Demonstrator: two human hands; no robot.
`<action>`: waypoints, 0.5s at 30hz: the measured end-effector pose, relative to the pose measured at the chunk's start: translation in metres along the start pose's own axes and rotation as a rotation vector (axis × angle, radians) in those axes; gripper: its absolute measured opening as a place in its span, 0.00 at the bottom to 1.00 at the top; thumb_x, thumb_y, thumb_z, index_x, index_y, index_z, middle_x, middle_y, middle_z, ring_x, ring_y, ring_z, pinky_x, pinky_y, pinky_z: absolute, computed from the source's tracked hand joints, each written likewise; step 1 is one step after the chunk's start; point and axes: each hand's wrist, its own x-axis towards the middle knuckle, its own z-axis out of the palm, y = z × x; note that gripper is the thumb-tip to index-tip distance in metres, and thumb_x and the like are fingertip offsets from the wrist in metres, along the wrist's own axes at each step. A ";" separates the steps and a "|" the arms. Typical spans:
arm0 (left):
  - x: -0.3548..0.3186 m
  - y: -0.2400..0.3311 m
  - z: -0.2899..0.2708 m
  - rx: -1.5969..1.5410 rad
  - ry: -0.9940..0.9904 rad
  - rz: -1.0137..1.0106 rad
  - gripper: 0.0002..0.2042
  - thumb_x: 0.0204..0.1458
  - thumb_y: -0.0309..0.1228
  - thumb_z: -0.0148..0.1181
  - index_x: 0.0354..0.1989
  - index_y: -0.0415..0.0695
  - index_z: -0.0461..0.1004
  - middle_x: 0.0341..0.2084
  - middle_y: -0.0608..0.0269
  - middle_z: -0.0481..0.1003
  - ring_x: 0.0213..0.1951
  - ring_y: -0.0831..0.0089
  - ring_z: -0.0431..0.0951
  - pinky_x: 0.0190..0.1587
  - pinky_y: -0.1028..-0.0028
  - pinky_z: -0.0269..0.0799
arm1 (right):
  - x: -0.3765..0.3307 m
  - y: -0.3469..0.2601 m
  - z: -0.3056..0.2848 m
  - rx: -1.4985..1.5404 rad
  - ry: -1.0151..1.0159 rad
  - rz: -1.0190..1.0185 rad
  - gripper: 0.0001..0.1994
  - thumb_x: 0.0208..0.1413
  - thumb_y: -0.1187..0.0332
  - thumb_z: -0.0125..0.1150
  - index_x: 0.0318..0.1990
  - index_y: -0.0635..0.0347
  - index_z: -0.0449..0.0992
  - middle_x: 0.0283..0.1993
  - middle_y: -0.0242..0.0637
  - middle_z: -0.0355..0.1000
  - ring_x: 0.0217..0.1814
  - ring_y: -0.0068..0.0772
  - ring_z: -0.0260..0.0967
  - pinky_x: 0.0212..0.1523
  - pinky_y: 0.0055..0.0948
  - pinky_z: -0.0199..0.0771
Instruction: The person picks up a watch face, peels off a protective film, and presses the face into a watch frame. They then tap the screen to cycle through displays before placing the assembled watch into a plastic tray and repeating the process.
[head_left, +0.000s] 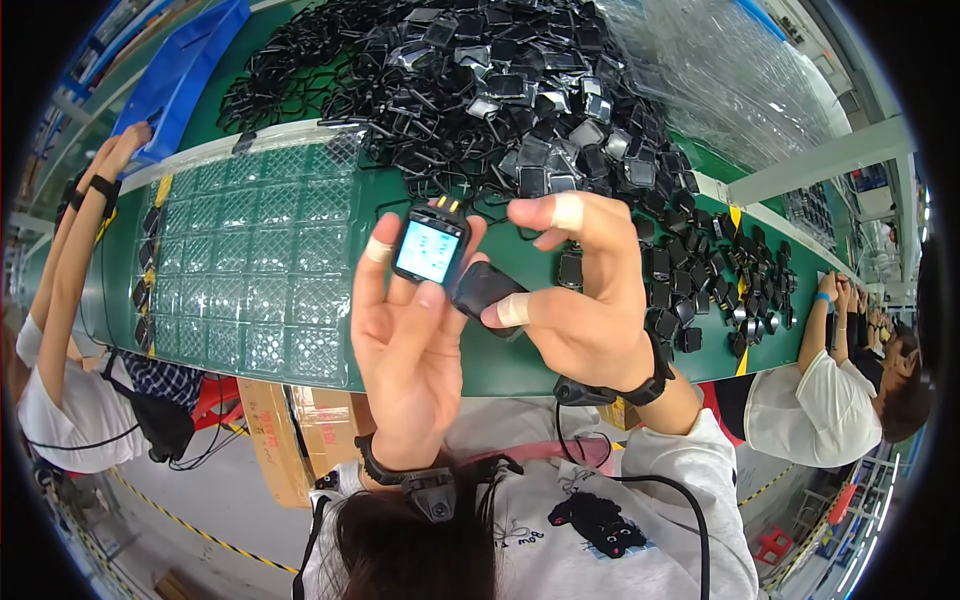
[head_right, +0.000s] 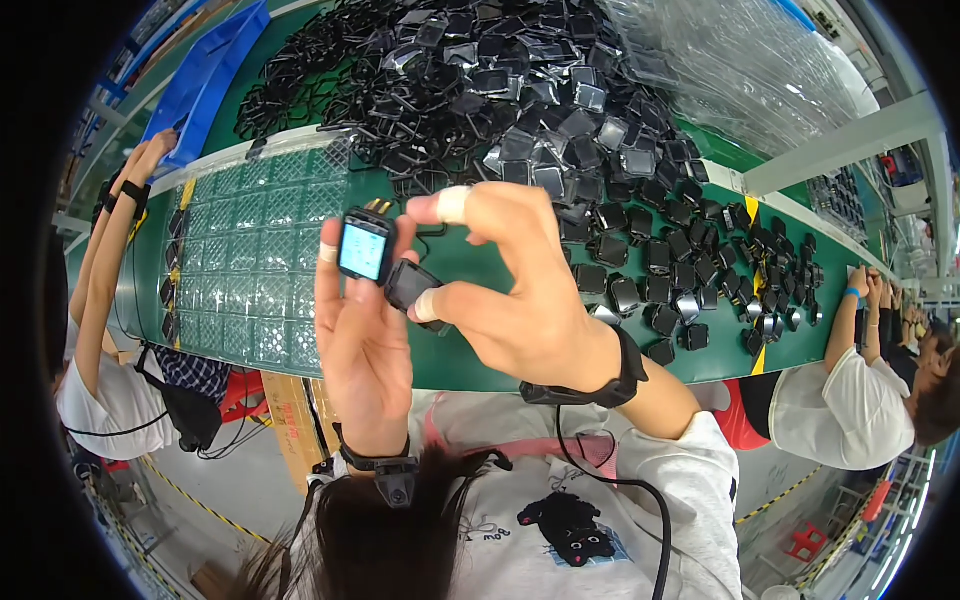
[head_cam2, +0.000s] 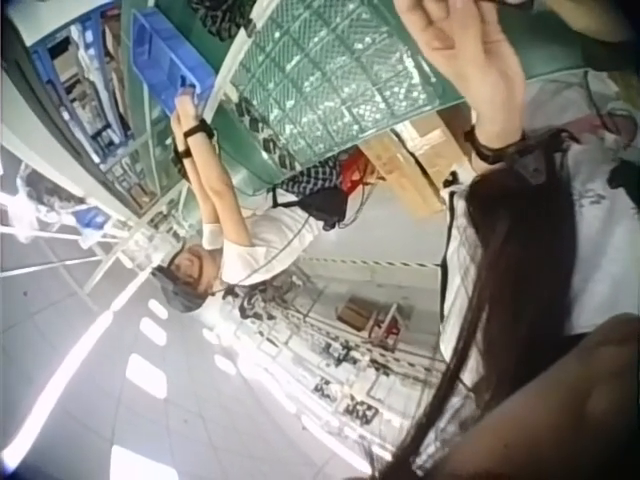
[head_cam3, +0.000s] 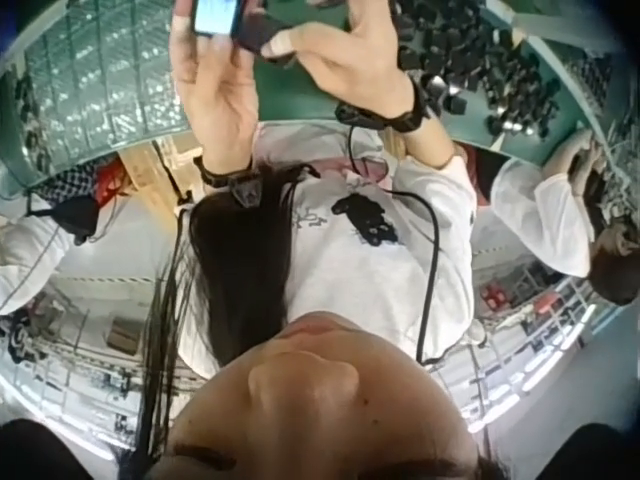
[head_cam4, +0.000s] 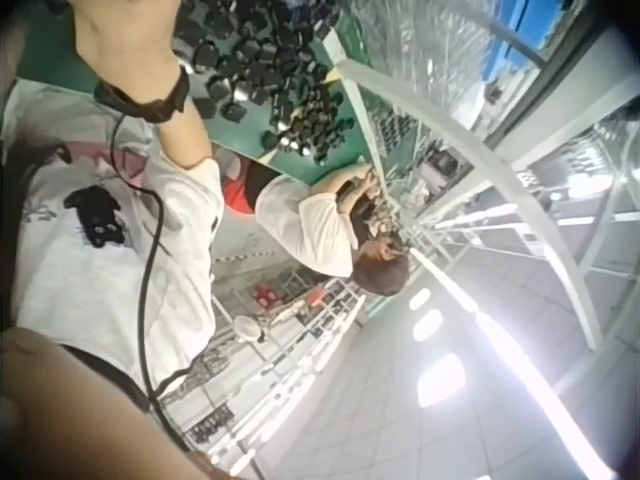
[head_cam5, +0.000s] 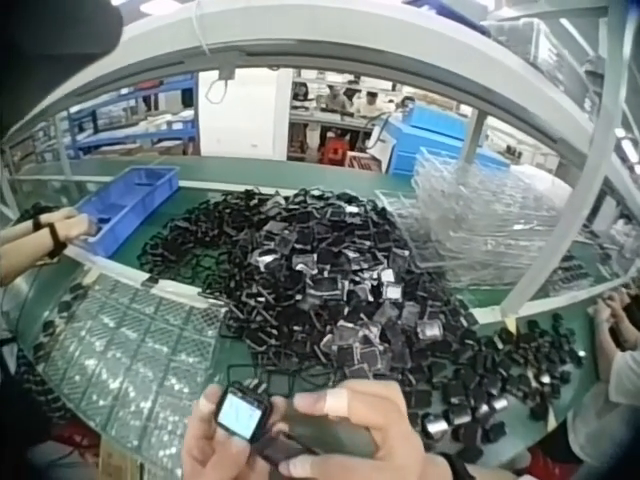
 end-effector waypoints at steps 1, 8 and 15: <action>-0.001 0.001 0.002 0.042 0.003 0.052 0.26 0.54 0.15 0.47 0.62 0.37 0.51 0.54 0.45 0.65 0.58 0.51 0.66 0.57 0.64 0.69 | -0.001 -0.001 -0.001 -0.024 0.012 0.022 0.13 0.35 0.80 0.65 0.29 0.48 0.78 0.53 0.45 0.65 0.46 0.39 0.63 0.36 0.29 0.67; -0.005 0.002 0.007 0.201 0.002 0.127 0.27 0.52 0.13 0.48 0.62 0.36 0.52 0.54 0.44 0.65 0.58 0.51 0.66 0.56 0.64 0.68 | -0.009 -0.011 -0.004 -0.116 0.026 0.067 0.16 0.28 0.72 0.74 0.29 0.43 0.78 0.51 0.40 0.64 0.47 0.37 0.60 0.35 0.27 0.63; -0.008 0.001 0.005 0.276 -0.007 0.228 0.27 0.50 0.11 0.49 0.60 0.35 0.54 0.54 0.42 0.65 0.57 0.52 0.67 0.57 0.62 0.67 | -0.014 -0.013 -0.004 -0.262 0.065 -0.089 0.16 0.29 0.70 0.75 0.30 0.42 0.78 0.49 0.37 0.66 0.42 0.37 0.61 0.36 0.28 0.61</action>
